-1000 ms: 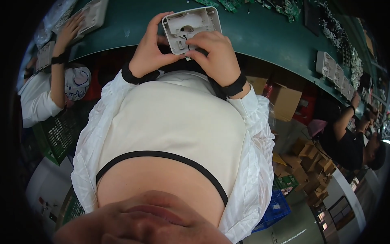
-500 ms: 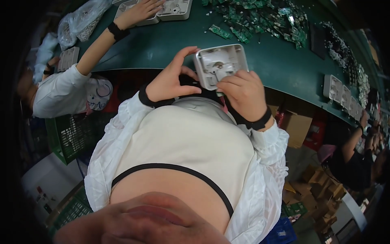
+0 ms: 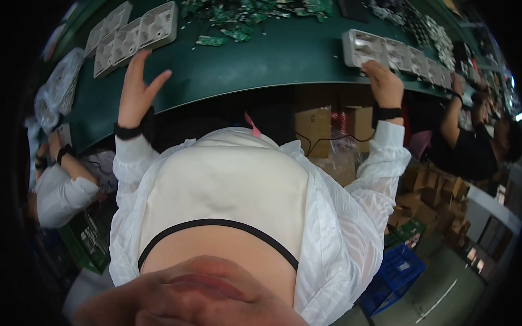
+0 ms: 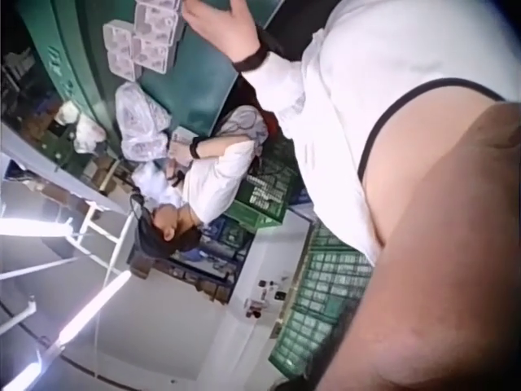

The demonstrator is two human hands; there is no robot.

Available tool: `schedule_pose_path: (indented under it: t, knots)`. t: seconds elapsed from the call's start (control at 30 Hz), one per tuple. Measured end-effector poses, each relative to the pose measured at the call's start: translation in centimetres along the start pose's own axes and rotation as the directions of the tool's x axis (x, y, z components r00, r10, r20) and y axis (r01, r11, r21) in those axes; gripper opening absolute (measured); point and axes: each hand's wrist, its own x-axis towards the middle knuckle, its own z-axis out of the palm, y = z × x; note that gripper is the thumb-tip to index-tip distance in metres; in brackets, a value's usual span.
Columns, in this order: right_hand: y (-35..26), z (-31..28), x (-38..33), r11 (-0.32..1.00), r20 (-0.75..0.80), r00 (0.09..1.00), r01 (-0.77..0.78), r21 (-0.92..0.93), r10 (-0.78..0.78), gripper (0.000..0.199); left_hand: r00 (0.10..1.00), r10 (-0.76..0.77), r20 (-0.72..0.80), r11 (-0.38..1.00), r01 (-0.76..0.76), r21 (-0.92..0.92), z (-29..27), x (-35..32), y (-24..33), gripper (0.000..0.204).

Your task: The person picks up a plastic housing and a circuit board, then threads the board's wires through a hole in the housing. They press the board into place by hand before setting the unit aside and repeating the process.

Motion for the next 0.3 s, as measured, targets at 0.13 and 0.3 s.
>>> schedule_pose_path:
  t: [0.13, 0.3]
  knots:
    - [2.6, 0.6, 0.1, 0.996, 0.025, 1.0, 0.013, -0.085, -0.011, 0.016, 0.989, 0.01, -0.149, 0.941, 0.041, 0.335, 0.9, 0.8, -3.0, 0.075]
    - [4.1, 2.1, 0.5, 0.998, 0.083, 0.996, -0.012, -0.064, 0.017, 0.017, 0.994, -0.042, -0.103, 0.951, 0.072, 0.301, 0.7, 0.9, -2.4, 0.082]
